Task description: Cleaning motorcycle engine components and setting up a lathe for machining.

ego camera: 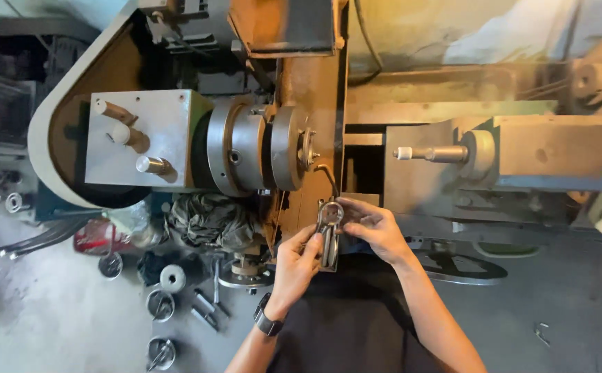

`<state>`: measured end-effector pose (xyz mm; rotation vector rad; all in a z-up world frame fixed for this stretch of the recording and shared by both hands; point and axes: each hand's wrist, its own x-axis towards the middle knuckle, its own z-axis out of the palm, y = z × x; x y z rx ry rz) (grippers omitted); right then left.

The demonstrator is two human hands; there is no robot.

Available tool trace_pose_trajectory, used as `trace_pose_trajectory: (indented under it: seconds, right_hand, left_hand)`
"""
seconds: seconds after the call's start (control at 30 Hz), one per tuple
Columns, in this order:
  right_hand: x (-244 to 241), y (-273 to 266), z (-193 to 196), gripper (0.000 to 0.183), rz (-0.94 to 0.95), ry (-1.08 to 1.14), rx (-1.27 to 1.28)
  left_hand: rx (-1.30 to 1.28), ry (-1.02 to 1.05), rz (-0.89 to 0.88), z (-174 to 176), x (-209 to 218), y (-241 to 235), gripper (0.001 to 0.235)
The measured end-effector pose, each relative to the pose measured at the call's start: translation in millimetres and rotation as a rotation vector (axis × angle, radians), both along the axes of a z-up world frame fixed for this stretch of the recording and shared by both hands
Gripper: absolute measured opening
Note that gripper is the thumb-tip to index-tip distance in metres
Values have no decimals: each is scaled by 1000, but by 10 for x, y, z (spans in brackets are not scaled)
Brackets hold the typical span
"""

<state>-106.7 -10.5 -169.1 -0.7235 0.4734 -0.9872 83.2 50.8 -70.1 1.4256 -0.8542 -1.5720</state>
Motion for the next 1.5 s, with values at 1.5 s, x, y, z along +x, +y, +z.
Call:
trace_pose_trajectory:
  seconds: [1.5]
  right_hand:
    - [-198,-133,-147,42,-29,528,128]
  left_hand:
    - [-618,-1050,-107,553,-321,-47,30]
